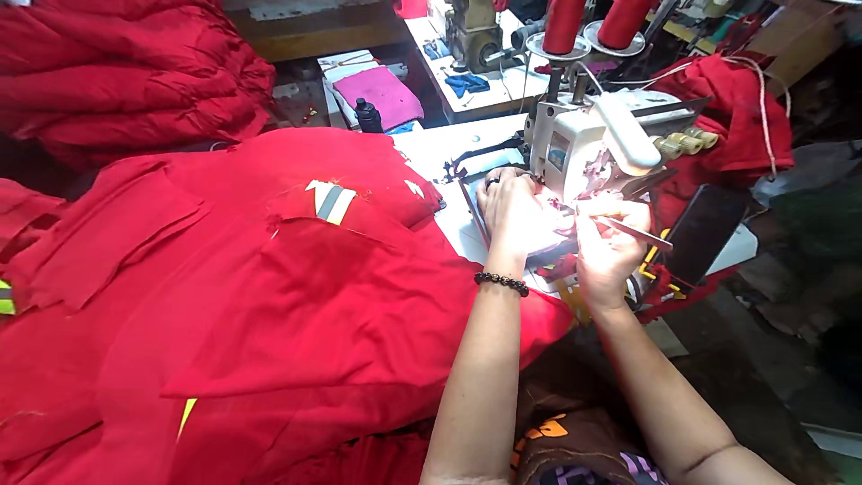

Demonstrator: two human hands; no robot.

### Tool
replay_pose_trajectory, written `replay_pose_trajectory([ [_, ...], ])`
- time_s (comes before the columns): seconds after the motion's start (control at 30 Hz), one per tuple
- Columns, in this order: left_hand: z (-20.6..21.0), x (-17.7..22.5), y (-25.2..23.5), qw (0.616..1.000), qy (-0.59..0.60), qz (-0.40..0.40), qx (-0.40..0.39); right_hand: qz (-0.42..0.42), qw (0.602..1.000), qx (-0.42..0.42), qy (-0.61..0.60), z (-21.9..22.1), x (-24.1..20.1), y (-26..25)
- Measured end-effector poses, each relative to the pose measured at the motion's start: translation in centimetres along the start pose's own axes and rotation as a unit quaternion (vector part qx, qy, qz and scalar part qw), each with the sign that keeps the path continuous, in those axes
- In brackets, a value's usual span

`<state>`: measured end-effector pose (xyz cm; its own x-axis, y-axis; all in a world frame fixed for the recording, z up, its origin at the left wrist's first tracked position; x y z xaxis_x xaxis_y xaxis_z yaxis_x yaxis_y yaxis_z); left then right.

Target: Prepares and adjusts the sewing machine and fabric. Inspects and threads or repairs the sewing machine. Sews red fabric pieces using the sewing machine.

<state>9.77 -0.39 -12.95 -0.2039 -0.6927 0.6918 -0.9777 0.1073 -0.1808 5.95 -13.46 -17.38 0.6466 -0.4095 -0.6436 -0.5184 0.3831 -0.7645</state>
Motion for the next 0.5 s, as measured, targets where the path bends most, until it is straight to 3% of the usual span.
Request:
replay_pose_trajectory([
  [0.5,-0.10,0.18,-0.45,1.000,-0.007,-0.001,0.003,-0.011,1.000,-0.010,-0.019,0.02,0.10,-0.20],
])
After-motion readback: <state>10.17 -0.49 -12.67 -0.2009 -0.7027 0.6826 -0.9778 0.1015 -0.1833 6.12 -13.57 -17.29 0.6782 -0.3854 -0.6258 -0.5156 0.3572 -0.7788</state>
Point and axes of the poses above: each hand's wrist, its own y-axis away from the middle knuckle, its own z-axis out of the palm, x = y × z, the point moved 2 cm from there along -y, towards the middle knuckle, and after that the axes turned 7 degrees about -z, right-handed, at the moved point
